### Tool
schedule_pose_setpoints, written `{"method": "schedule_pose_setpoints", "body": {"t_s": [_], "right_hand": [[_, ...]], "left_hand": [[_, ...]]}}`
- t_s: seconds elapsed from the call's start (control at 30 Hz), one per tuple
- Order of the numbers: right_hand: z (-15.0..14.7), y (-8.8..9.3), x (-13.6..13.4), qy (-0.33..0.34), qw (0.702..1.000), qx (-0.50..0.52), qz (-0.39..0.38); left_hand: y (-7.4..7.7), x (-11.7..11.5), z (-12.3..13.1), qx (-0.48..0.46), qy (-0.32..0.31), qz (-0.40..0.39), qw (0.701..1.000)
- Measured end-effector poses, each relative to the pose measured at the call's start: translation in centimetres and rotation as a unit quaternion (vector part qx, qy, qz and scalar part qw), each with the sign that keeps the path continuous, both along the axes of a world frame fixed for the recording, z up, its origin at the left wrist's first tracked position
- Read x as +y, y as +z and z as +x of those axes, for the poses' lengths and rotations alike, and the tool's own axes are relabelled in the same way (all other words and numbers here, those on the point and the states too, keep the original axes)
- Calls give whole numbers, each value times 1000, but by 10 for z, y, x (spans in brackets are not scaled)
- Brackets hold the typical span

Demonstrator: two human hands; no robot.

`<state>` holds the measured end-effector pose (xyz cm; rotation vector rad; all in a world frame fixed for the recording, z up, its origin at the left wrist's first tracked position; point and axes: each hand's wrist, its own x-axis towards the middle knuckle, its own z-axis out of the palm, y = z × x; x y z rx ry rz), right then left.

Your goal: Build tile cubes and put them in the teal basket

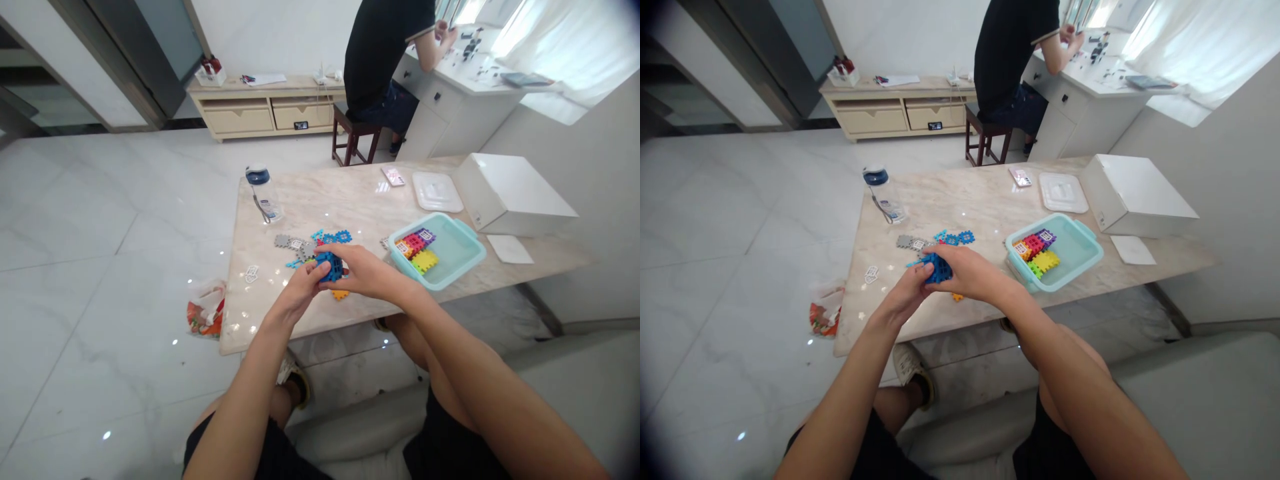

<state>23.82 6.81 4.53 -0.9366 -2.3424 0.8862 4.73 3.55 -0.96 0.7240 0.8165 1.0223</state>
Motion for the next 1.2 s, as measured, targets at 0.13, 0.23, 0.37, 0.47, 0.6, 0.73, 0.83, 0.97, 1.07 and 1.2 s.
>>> {"method": "schedule_pose_setpoints", "body": {"t_s": [0.13, 0.23, 0.37, 0.47, 0.6, 0.73, 0.83, 0.97, 1.07, 1.2], "right_hand": [[-2, 2, 0, -26, 1000, 3, -12], [-2, 6, -1, -33, 999, -4, -32], [0, 7, -1, -27, 999, -9, -21], [2, 4, 1, -20, 1000, -9, 0], [5, -4, 5, -2, 1000, -1, 19], [6, -10, 8, 6, 999, 0, 35], [5, -11, 8, 10, 999, -1, 35], [2, -6, 9, 3, 1000, -8, 28], [-1, -3, 9, -3, 999, -22, 30], [-5, -5, 6, -17, 997, -60, 45]], "left_hand": [[4, 1, 2, -2, 6, -4, 1000], [4, 1, 1, 0, 17, -15, 1000], [1, -1, 0, 1, 13, -14, 1000], [-1, -1, 1, -12, 7, -14, 1000], [-1, 1, 2, -29, -10, -7, 1000], [1, 2, 1, -30, -12, 5, 999], [1, 0, 0, -27, -17, 10, 999], [-2, 0, -3, -17, -14, 10, 1000], [-4, 3, -3, -4, -8, 1, 1000], [-4, 2, -1, 14, 18, -11, 1000]]}}
